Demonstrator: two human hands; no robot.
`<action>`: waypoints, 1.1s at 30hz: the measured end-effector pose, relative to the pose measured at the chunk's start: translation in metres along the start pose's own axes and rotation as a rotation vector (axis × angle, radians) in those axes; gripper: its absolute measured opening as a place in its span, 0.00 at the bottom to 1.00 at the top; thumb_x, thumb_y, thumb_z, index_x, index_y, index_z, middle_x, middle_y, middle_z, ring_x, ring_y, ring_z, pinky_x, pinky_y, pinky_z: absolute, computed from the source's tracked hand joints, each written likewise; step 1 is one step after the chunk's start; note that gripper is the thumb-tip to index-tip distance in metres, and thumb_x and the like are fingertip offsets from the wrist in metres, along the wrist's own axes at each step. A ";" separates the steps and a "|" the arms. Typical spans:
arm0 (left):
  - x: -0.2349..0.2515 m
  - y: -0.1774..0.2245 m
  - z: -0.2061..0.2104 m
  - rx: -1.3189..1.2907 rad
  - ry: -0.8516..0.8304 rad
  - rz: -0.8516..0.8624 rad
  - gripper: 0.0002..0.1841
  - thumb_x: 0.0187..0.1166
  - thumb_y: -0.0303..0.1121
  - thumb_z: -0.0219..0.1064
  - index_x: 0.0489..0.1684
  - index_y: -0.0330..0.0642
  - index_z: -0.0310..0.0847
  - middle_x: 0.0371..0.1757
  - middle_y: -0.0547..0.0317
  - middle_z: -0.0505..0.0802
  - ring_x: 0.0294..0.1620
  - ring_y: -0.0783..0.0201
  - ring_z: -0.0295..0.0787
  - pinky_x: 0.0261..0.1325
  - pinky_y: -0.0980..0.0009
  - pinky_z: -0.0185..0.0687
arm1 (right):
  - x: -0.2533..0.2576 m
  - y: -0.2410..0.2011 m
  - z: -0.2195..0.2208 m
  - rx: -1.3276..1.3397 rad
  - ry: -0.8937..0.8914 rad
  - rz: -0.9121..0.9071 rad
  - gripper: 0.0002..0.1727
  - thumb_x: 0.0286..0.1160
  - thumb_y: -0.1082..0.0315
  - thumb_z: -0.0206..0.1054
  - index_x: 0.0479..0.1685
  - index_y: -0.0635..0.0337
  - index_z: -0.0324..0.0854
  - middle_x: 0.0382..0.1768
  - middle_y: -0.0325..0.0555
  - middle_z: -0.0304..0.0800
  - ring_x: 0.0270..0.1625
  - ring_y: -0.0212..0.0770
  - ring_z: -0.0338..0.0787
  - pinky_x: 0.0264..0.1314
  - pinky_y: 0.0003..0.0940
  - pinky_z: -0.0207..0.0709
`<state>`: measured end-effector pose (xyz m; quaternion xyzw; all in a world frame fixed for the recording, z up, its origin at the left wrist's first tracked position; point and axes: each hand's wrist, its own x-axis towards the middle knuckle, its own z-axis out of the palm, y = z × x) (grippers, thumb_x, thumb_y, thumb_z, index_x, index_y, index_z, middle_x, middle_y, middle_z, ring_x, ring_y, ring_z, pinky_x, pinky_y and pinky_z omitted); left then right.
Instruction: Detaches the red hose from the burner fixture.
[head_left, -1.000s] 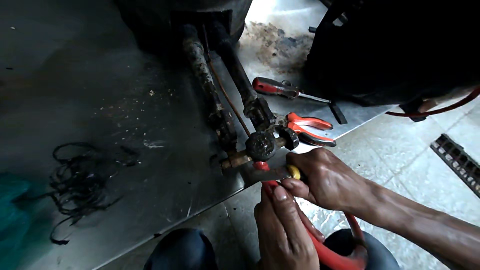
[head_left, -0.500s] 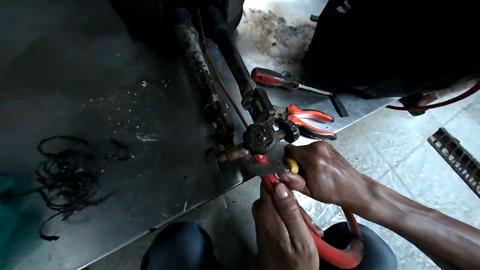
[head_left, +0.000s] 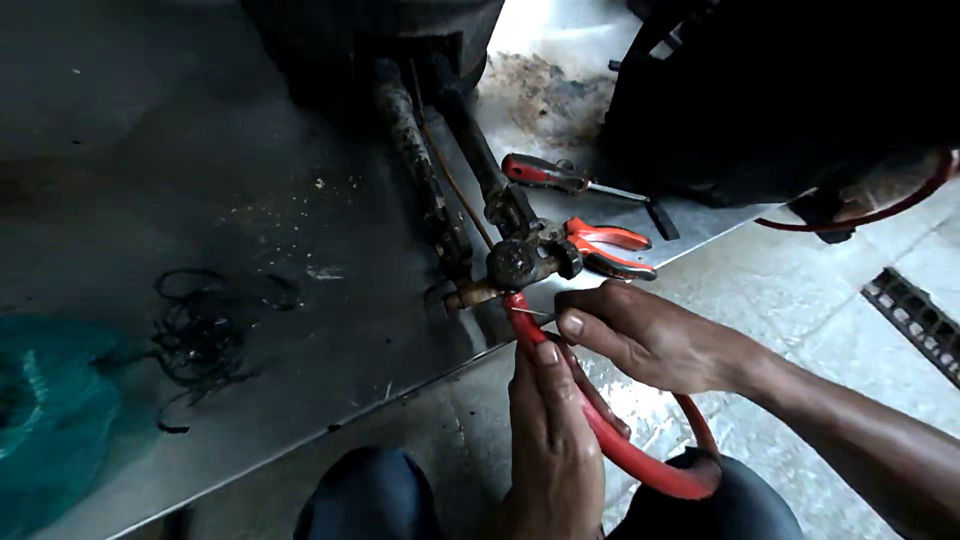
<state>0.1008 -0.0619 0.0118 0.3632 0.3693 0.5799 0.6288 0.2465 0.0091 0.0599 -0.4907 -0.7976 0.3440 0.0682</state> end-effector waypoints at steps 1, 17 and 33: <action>0.000 0.001 0.001 -0.027 0.009 -0.008 0.22 0.96 0.41 0.30 0.44 0.38 0.68 0.18 0.70 0.79 0.15 0.74 0.81 0.21 0.73 0.88 | -0.002 -0.001 -0.001 -0.019 -0.002 0.004 0.36 0.85 0.28 0.37 0.31 0.47 0.77 0.17 0.26 0.67 0.20 0.23 0.71 0.23 0.25 0.64; 0.004 0.005 0.004 -0.575 -0.016 -0.256 0.25 0.94 0.50 0.30 0.40 0.44 0.67 0.15 0.70 0.75 0.10 0.77 0.73 0.14 0.81 0.74 | -0.026 -0.021 -0.010 -0.170 0.022 0.135 0.35 0.86 0.30 0.37 0.24 0.45 0.73 0.14 0.27 0.62 0.17 0.27 0.68 0.18 0.29 0.59; 0.010 -0.012 -0.004 0.303 0.147 0.240 0.29 0.96 0.44 0.35 0.28 0.37 0.77 0.19 0.70 0.79 0.22 0.85 0.78 0.28 0.87 0.77 | -0.032 -0.045 0.012 -0.125 0.113 0.199 0.34 0.91 0.38 0.36 0.18 0.47 0.71 0.11 0.28 0.63 0.14 0.24 0.68 0.14 0.24 0.59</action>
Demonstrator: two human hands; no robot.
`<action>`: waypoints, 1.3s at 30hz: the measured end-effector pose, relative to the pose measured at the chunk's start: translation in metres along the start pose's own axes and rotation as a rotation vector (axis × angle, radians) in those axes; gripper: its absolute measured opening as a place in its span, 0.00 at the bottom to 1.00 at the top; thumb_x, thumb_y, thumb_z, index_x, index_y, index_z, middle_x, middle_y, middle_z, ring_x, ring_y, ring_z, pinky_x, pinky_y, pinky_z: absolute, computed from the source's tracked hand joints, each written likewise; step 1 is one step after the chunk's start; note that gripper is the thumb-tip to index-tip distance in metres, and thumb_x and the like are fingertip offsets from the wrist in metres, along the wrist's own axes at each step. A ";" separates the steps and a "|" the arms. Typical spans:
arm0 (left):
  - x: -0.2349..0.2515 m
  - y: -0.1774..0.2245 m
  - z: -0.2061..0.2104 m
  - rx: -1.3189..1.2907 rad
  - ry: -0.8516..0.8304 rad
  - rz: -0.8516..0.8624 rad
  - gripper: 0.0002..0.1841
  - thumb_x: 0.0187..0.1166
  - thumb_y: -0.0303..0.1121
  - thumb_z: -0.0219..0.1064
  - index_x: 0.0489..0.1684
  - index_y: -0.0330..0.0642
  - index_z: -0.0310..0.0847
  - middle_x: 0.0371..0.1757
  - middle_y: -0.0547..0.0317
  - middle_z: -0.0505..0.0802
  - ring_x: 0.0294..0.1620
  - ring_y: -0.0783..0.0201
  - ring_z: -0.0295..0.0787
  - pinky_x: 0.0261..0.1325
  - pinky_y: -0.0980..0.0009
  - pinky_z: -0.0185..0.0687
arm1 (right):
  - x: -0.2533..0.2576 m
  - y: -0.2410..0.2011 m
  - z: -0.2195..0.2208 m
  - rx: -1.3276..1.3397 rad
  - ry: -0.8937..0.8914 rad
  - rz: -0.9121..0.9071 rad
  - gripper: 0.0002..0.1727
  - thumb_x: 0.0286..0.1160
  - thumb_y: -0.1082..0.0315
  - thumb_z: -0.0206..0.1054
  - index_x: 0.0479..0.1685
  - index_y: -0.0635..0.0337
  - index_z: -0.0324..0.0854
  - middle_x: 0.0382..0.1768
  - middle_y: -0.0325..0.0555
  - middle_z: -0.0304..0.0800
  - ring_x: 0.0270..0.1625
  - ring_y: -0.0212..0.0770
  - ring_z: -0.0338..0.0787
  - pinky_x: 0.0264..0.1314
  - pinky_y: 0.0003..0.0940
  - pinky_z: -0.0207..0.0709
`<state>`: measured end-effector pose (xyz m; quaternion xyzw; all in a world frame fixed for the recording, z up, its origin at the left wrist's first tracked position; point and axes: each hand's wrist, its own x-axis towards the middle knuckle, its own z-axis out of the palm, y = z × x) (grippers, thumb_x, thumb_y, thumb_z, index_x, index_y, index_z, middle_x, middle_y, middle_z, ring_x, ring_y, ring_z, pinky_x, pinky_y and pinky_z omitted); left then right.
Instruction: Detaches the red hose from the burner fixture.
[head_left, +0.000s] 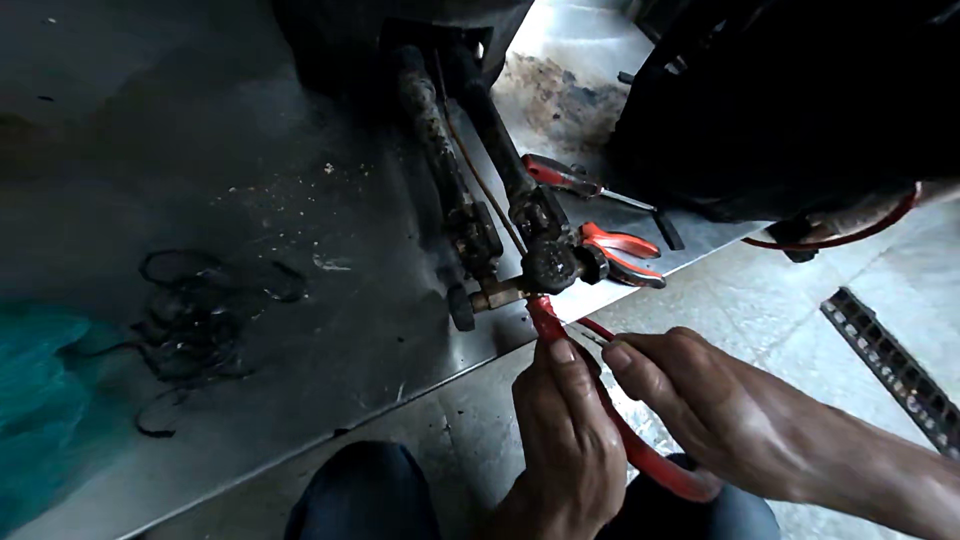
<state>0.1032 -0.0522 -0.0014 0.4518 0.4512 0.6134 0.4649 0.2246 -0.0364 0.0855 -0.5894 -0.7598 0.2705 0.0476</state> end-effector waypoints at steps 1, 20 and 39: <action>0.000 0.001 0.000 0.001 0.002 0.004 0.29 0.96 0.43 0.35 0.30 0.36 0.77 0.20 0.70 0.80 0.24 0.86 0.79 0.31 0.87 0.77 | 0.002 -0.003 0.001 -0.022 0.012 -0.002 0.34 0.91 0.39 0.37 0.18 0.47 0.72 0.11 0.28 0.63 0.14 0.24 0.68 0.13 0.24 0.59; 0.004 0.000 -0.006 0.036 -0.015 0.045 0.29 0.95 0.41 0.38 0.28 0.32 0.78 0.19 0.66 0.80 0.25 0.85 0.80 0.31 0.88 0.77 | 0.007 0.006 0.025 -0.205 0.241 -0.108 0.34 0.92 0.40 0.37 0.20 0.50 0.71 0.09 0.29 0.59 0.11 0.25 0.64 0.11 0.23 0.54; 0.001 0.000 -0.003 0.049 0.014 0.036 0.28 0.96 0.42 0.37 0.25 0.39 0.75 0.17 0.71 0.77 0.19 0.85 0.78 0.24 0.87 0.77 | 0.025 0.019 0.023 -0.287 0.274 -0.203 0.39 0.89 0.35 0.34 0.20 0.54 0.74 0.09 0.36 0.64 0.12 0.37 0.73 0.13 0.34 0.62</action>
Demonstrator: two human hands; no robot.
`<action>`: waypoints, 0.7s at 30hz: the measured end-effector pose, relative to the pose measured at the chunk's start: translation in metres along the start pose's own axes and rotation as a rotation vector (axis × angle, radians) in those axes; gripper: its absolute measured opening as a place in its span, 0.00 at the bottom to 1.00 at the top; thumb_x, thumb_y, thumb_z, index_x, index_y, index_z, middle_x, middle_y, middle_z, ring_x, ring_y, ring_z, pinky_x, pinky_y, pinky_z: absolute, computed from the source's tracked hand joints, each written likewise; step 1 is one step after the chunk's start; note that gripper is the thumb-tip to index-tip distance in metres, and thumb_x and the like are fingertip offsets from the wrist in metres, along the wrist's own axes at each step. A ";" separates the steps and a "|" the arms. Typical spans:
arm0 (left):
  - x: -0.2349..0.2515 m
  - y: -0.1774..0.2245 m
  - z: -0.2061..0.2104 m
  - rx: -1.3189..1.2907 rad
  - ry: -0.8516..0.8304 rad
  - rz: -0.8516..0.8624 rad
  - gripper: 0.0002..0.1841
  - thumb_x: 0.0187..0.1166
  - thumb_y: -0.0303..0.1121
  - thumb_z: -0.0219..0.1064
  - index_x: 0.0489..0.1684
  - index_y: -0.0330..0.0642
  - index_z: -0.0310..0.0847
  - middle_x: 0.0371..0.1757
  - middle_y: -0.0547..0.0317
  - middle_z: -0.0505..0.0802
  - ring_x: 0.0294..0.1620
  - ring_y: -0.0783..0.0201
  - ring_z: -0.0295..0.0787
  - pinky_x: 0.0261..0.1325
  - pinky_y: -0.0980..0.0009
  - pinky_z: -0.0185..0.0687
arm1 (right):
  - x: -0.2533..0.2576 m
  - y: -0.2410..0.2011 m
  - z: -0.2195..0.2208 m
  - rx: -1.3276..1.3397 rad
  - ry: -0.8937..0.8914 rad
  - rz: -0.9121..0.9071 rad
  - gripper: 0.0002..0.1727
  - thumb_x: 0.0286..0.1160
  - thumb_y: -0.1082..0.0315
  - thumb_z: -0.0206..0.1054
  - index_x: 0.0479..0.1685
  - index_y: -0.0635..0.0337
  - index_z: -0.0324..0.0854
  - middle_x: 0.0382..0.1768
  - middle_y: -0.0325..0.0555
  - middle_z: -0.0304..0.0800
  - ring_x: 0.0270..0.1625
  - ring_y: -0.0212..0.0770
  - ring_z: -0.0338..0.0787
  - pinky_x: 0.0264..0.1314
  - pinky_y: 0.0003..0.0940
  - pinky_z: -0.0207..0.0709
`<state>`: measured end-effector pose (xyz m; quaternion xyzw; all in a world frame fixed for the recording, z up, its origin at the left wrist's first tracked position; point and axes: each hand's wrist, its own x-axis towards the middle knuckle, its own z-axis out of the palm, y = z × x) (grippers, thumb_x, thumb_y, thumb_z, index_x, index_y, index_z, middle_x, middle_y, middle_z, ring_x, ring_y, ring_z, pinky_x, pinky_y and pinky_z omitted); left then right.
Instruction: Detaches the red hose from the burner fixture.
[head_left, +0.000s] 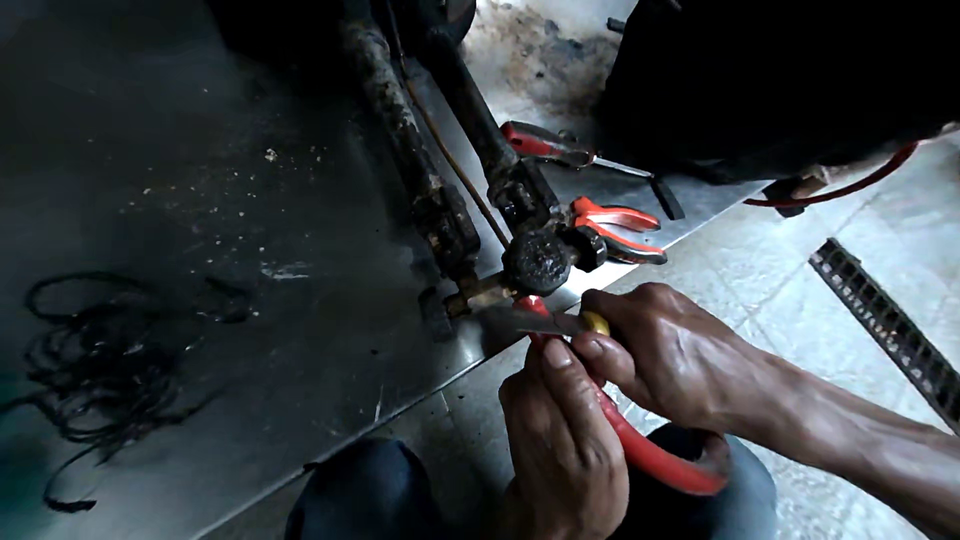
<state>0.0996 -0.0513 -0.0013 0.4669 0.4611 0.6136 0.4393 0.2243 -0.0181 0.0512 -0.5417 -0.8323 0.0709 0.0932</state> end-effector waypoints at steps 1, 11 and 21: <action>0.000 0.000 0.000 -0.003 0.001 -0.003 0.28 0.96 0.41 0.37 0.24 0.39 0.75 0.16 0.71 0.77 0.19 0.85 0.78 0.23 0.87 0.77 | 0.000 0.001 0.000 0.001 0.004 -0.002 0.39 0.89 0.35 0.34 0.20 0.53 0.74 0.09 0.36 0.64 0.12 0.37 0.73 0.13 0.34 0.62; 0.000 0.000 0.002 -0.049 -0.002 -0.021 0.28 0.96 0.42 0.36 0.24 0.41 0.74 0.17 0.73 0.77 0.19 0.86 0.77 0.23 0.88 0.76 | -0.002 0.011 0.002 -0.163 0.090 -0.055 0.39 0.87 0.34 0.36 0.18 0.55 0.72 0.08 0.39 0.65 0.10 0.42 0.73 0.11 0.37 0.59; -0.002 0.001 0.004 -0.056 0.005 -0.022 0.27 0.96 0.41 0.37 0.24 0.41 0.74 0.17 0.74 0.77 0.19 0.87 0.76 0.24 0.88 0.75 | 0.002 0.015 0.010 -0.123 0.134 -0.093 0.39 0.87 0.34 0.36 0.16 0.54 0.71 0.07 0.39 0.63 0.10 0.39 0.71 0.11 0.35 0.58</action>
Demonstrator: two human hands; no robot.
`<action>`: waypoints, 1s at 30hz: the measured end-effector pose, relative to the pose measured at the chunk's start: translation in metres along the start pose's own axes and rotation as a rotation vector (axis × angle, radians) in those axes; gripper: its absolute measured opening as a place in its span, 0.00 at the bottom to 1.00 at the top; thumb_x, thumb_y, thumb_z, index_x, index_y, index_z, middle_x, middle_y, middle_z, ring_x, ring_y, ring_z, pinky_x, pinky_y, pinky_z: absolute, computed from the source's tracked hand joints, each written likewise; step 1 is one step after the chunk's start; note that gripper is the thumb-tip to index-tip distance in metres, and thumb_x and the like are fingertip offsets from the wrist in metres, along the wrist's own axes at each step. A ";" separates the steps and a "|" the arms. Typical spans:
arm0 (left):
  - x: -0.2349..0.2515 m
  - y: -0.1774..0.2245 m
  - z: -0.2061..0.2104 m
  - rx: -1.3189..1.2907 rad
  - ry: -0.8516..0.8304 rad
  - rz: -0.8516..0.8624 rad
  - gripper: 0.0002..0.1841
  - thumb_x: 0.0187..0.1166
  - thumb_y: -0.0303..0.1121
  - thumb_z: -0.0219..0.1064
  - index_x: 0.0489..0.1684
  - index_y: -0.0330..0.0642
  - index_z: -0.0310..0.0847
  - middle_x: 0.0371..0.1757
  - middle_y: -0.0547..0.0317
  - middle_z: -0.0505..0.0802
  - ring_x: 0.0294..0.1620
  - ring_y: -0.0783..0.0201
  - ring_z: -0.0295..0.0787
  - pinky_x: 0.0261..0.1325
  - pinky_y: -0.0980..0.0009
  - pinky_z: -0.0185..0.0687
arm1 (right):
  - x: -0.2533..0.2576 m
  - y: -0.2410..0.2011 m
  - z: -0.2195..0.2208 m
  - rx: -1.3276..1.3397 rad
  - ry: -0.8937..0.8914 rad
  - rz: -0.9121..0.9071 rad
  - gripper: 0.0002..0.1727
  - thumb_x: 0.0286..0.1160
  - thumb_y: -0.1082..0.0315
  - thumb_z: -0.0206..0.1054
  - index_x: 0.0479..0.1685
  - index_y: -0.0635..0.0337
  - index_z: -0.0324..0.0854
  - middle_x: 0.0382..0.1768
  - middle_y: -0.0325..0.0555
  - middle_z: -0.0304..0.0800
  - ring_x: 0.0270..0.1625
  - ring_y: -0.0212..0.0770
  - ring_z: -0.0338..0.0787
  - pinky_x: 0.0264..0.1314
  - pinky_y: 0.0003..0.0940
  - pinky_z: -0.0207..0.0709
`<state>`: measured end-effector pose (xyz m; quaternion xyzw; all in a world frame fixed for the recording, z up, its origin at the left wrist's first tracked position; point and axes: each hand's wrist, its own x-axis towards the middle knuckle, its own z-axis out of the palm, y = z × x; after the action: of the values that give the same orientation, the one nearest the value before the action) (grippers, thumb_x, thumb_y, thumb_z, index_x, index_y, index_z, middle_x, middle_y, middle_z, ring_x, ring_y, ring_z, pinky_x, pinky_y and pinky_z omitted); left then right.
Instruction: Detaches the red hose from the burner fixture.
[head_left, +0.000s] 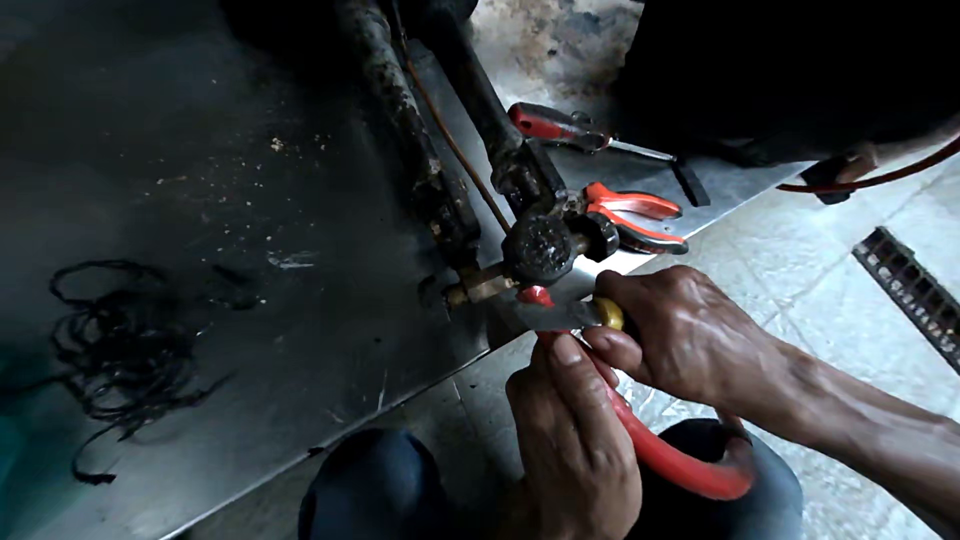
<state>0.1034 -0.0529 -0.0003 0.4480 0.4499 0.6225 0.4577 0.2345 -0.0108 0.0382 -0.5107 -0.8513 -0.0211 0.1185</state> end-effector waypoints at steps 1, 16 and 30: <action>0.000 0.000 0.000 -0.006 -0.002 -0.002 0.27 0.96 0.41 0.37 0.24 0.42 0.74 0.17 0.74 0.77 0.19 0.87 0.76 0.23 0.88 0.75 | 0.000 0.000 0.001 -0.001 0.010 -0.004 0.40 0.87 0.34 0.36 0.16 0.54 0.72 0.07 0.39 0.64 0.10 0.39 0.72 0.11 0.35 0.58; -0.002 0.000 0.001 -0.070 -0.032 -0.031 0.27 0.96 0.42 0.37 0.24 0.45 0.73 0.17 0.76 0.77 0.17 0.85 0.75 0.22 0.87 0.76 | -0.001 0.001 0.004 -0.079 0.105 -0.025 0.39 0.87 0.34 0.39 0.15 0.54 0.71 0.07 0.39 0.64 0.09 0.41 0.71 0.10 0.36 0.56; -0.001 0.001 -0.004 -0.050 -0.068 -0.033 0.26 0.96 0.38 0.35 0.24 0.43 0.74 0.18 0.75 0.77 0.18 0.84 0.76 0.22 0.86 0.76 | -0.001 0.003 0.004 -0.054 0.084 -0.027 0.37 0.85 0.35 0.42 0.14 0.54 0.70 0.06 0.38 0.63 0.09 0.39 0.70 0.09 0.35 0.55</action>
<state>0.0995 -0.0542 0.0000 0.4500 0.4256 0.6103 0.4939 0.2366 -0.0096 0.0338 -0.5007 -0.8516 -0.0670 0.1401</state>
